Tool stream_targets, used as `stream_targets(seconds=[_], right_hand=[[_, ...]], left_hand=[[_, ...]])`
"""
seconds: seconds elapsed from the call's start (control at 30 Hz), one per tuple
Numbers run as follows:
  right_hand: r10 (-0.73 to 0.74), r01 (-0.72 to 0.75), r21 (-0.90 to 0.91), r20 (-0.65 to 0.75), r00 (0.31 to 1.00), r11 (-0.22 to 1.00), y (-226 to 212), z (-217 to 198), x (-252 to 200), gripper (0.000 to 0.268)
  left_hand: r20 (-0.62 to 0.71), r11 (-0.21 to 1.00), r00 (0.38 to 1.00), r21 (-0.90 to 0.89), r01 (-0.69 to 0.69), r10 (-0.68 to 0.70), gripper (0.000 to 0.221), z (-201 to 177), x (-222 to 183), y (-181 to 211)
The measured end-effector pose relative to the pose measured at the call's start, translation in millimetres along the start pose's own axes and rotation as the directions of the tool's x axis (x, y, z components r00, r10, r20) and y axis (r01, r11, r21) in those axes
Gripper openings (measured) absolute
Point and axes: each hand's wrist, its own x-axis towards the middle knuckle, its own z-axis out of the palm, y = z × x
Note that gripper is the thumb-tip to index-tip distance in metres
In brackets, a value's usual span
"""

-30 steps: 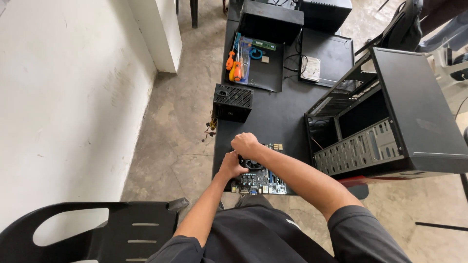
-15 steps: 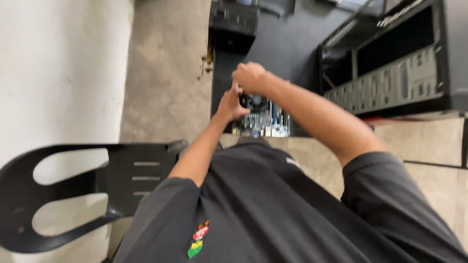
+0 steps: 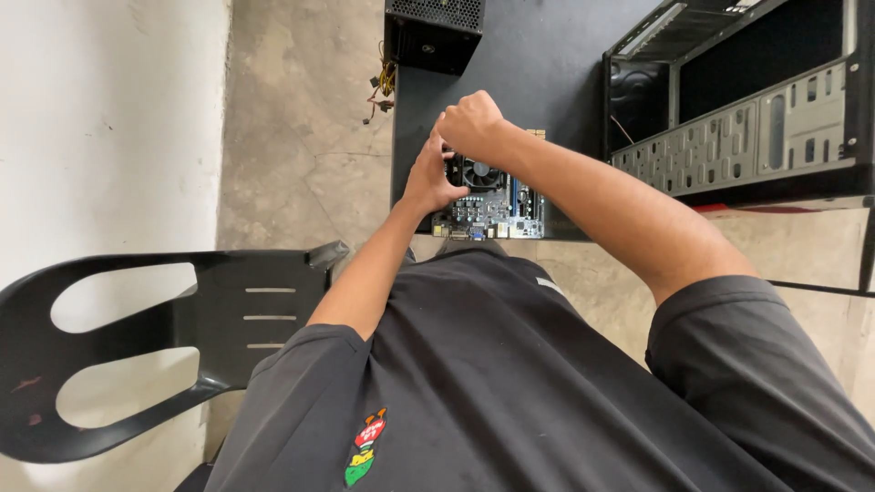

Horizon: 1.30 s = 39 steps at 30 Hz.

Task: Installing a motherboard into a computer case and securing it with screws using a screwdriver.

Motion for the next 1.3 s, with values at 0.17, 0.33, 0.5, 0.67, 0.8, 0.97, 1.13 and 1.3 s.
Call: stream_targets(seconds=[0.17,0.33,0.5,0.67,0.8,0.97,1.13,1.3], right_hand=[[0.058,-0.064,0.051,0.104,0.993,0.997,-5,-17,-1,0.026],[0.032,-0.008,-0.102,0.234,0.972,0.995,-17,-69,-12,0.024],[0.167,-0.191,0.040,0.335,0.927,0.981,-13,-68,-10,0.024],[0.115,-0.154,0.112,0.294,0.949,0.982,-16,-71,-10,0.022],[0.136,-0.170,0.057,0.382,0.914,0.984,-26,-77,-5,0.023],[0.231,-0.314,0.153,0.404,0.885,0.937,-20,-74,10,0.023],[0.315,-0.596,0.314,0.620,0.718,0.739,-9,-90,20,0.027],[0.227,-0.381,0.184,0.550,0.804,0.906,-14,-82,8,0.028]], left_hand=[[0.007,0.994,0.996,0.053,0.092,-0.092,0.126,5,11,-11],[0.019,0.979,0.988,0.136,0.150,-0.154,0.088,5,9,-9],[0.003,0.990,0.998,0.129,0.056,-0.057,0.127,15,16,-35],[0.047,0.967,0.990,0.226,0.118,-0.132,0.096,15,18,-30],[0.067,0.944,0.980,0.289,0.162,-0.189,0.091,17,20,-35],[0.071,0.956,0.996,0.291,0.024,-0.046,0.089,23,25,-53],[0.062,0.951,0.995,0.296,-0.094,0.079,0.126,23,34,-72],[0.083,0.955,0.996,0.291,-0.056,0.034,0.084,16,26,-54]])
